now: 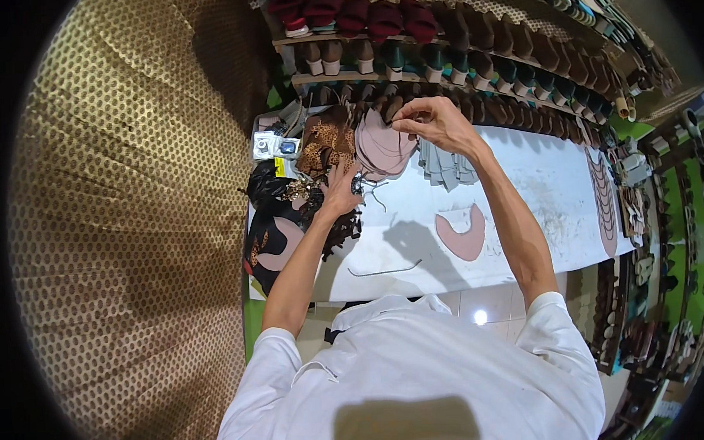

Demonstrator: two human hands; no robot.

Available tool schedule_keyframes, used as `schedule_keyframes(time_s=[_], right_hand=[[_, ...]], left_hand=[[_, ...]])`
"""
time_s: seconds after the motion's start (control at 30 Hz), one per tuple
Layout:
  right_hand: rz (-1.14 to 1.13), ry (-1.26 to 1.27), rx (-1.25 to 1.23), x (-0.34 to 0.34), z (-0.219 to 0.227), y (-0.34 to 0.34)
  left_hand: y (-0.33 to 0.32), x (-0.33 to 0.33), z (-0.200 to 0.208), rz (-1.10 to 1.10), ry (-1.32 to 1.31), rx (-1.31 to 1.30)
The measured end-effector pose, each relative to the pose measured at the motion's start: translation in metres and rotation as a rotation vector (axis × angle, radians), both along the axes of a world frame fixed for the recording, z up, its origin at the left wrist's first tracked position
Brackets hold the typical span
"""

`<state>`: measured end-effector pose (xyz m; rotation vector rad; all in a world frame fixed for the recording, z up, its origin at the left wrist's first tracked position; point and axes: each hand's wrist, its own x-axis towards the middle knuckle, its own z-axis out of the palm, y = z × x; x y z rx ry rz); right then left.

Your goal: Manually assembling and aligning leather shoe components on an industrial workbench.

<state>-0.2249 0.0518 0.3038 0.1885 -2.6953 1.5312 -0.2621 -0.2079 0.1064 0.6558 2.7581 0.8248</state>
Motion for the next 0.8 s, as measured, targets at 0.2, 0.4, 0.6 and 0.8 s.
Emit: schedule_keyframes(time_s=[0.2, 0.4, 0.6, 0.8], right_hand=[[0.039, -0.041, 0.073, 0.016, -0.007, 0.003], [0.207, -0.165, 0.095, 0.036, -0.023, -0.009], [0.13, -0.308, -0.045, 0.064, -0.128, 0.005], [0.053, -0.421, -0.013, 0.143, -0.261, -0.01]], left_hand=[[0.013, -0.016, 0.013, -0.167, -0.164, 0.2], [0.029, 0.005, 0.043, -0.109, -0.952, 1.168], [-0.004, 0.044, 0.007, -0.343, -0.871, 0.609], [-0.059, 0.095, -0.07, -0.226, -0.93, 0.39]])
